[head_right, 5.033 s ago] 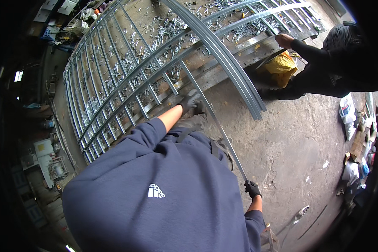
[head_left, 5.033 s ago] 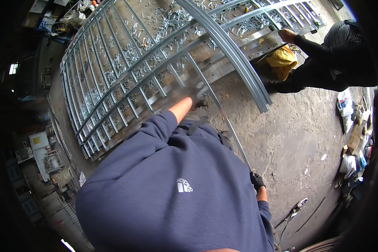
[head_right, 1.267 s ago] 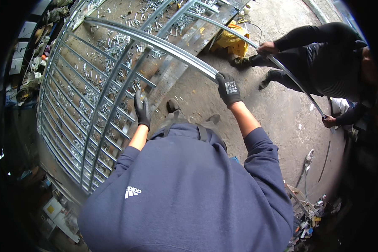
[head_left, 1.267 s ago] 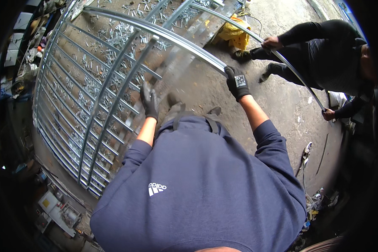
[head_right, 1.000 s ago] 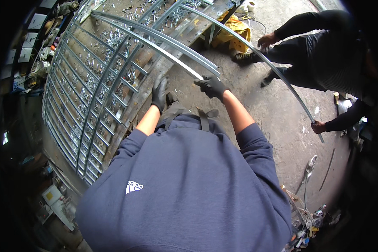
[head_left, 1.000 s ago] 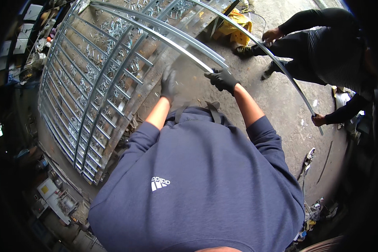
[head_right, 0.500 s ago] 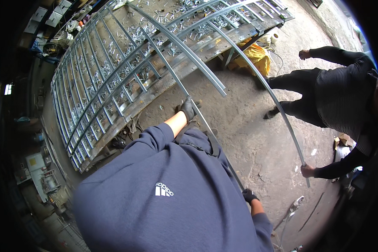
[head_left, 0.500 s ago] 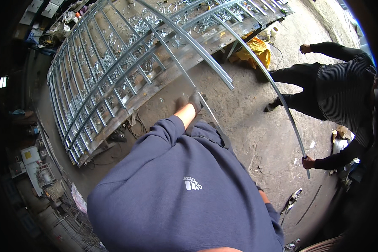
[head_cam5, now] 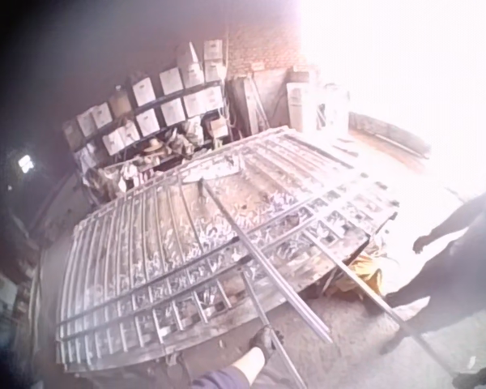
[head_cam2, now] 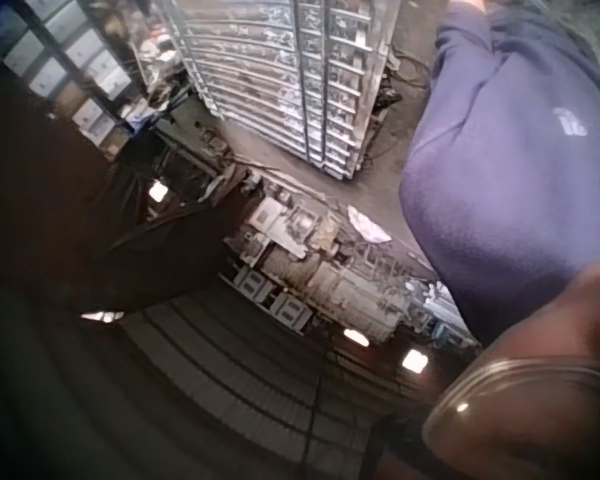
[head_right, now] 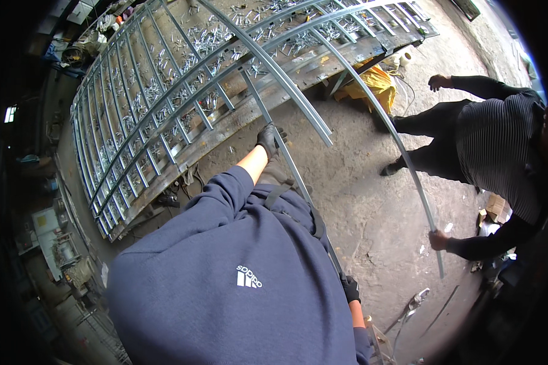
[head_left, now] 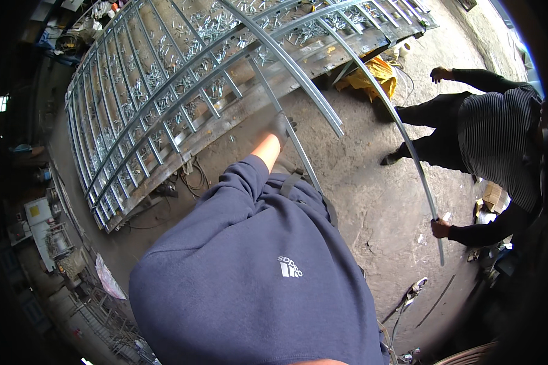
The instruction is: The person assembles a metal frame by placing a curved metal bar into a grid structure and securing it with a power drill. They repeatedly position the bar and drive screws to fasten it in place.
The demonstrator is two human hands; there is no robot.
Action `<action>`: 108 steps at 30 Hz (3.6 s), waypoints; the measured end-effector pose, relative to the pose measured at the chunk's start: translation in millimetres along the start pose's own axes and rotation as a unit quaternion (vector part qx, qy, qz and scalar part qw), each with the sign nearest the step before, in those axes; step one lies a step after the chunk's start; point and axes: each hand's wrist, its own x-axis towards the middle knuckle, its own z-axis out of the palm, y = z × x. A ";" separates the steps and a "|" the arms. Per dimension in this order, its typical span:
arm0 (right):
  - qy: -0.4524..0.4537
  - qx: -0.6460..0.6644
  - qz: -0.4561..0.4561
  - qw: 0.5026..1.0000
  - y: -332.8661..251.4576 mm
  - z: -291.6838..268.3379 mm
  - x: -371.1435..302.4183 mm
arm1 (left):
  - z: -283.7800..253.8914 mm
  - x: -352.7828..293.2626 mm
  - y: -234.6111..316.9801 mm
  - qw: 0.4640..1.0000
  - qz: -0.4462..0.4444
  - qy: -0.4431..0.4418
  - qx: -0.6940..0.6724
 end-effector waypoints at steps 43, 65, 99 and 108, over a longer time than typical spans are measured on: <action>-0.148 0.242 0.069 0.956 -62.3 -37.0 128.0 | -25.6 82.2 60.9 0.983 -0.138 -0.067 0.100; -0.165 0.250 0.046 0.953 -66.8 -42.4 96.9 | -47.9 29.3 68.6 0.982 -0.088 -0.028 0.165; -0.047 0.154 -0.091 0.983 -410.7 93.5 273.5 | -94.6 127.1 207.2 0.848 0.375 0.013 0.375; 0.062 0.005 -0.312 0.948 -553.4 84.9 250.2 | -45.2 259.0 340.5 0.632 0.389 0.230 0.630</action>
